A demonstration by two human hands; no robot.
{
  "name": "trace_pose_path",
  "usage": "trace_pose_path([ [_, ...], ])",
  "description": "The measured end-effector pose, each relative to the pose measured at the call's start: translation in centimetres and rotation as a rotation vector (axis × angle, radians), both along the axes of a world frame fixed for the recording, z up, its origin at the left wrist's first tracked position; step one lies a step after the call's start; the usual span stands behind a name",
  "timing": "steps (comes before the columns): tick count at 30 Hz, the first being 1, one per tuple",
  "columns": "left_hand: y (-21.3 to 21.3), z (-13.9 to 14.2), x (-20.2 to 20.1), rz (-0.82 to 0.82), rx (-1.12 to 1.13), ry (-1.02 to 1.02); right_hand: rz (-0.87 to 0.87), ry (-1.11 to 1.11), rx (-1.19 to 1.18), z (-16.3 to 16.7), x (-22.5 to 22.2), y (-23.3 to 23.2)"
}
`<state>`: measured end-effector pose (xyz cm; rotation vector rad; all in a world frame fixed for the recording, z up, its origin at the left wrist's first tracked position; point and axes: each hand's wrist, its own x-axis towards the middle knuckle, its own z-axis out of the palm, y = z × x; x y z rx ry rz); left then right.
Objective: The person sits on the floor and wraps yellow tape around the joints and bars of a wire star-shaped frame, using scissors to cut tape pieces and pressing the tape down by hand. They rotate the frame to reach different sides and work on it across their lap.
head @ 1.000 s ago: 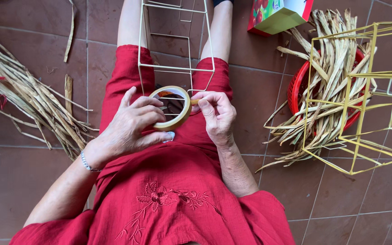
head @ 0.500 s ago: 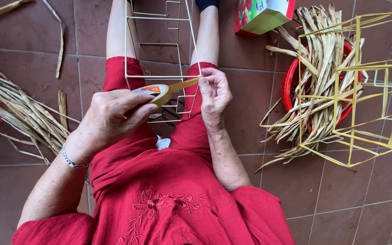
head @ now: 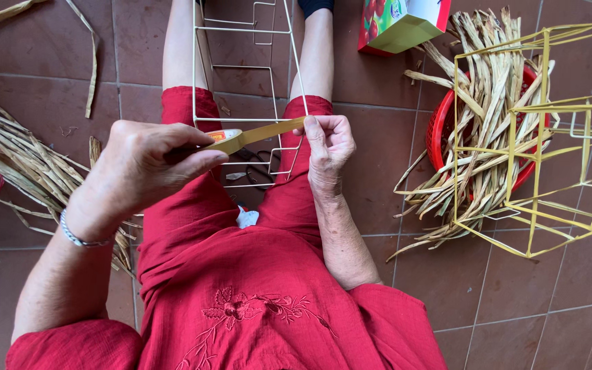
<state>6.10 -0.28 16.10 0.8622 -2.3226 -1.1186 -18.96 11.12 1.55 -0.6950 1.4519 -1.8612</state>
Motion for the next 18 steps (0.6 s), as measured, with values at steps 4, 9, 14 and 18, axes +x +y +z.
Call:
trace_pose_path([
  [4,-1.0,0.3,1.2,0.047,0.051,-0.135,-0.002,0.003,-0.006,0.1,0.2,-0.3],
  [9,-1.6,-2.0,1.7,0.168,-0.134,-0.342,0.013,0.034,0.023,0.3,0.5,-0.5],
  [14,-3.0,-4.2,1.6,0.242,-0.260,-0.441,0.021,0.061,0.035,0.6,0.7,-0.6],
  [18,-3.8,-5.0,1.2,0.241,-0.235,-0.493,0.027,0.044,0.028,0.9,0.7,-0.9],
])
